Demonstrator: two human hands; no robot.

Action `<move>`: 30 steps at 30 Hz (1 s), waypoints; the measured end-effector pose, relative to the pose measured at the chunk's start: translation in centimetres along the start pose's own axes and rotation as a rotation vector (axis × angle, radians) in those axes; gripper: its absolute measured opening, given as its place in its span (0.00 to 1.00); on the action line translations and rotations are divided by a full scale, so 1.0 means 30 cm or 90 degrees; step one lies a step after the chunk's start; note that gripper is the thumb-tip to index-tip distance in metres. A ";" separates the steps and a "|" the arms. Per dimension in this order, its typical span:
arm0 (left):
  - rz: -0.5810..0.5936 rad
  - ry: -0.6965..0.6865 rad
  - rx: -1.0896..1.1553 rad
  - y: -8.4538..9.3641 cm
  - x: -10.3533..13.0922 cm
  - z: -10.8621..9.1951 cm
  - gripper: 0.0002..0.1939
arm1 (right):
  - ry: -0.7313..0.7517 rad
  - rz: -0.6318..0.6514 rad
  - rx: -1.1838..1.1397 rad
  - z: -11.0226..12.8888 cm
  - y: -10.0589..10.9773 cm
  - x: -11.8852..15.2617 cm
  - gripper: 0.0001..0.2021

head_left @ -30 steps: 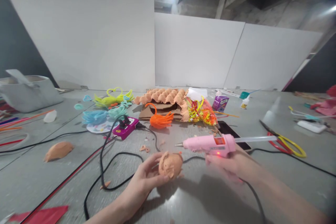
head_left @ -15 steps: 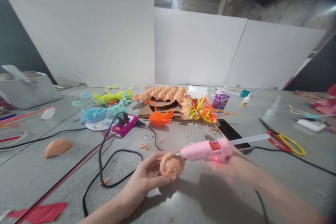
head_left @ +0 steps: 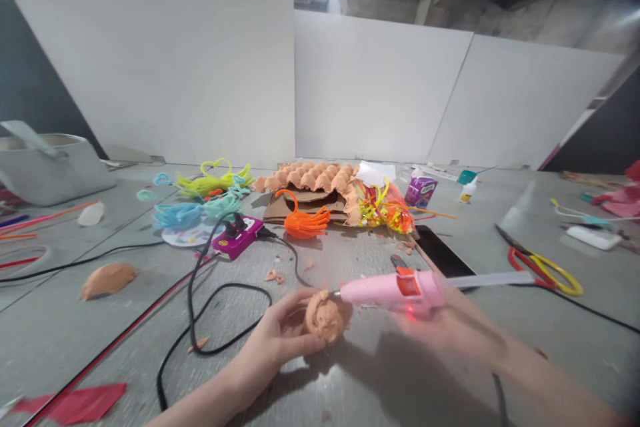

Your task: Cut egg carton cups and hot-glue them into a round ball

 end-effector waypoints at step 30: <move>0.024 -0.004 0.016 0.001 0.002 0.009 0.21 | 0.179 -0.155 0.278 0.087 0.016 0.066 0.09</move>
Point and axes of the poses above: each hand's wrist, its own x-axis away from the middle knuckle, its own y-axis out of the back of the hand, z = x × y, the point moved 6 cm from there along -x, towards the middle knuckle, and after that the axes turned 13 degrees about -y, right-handed, at the moved point
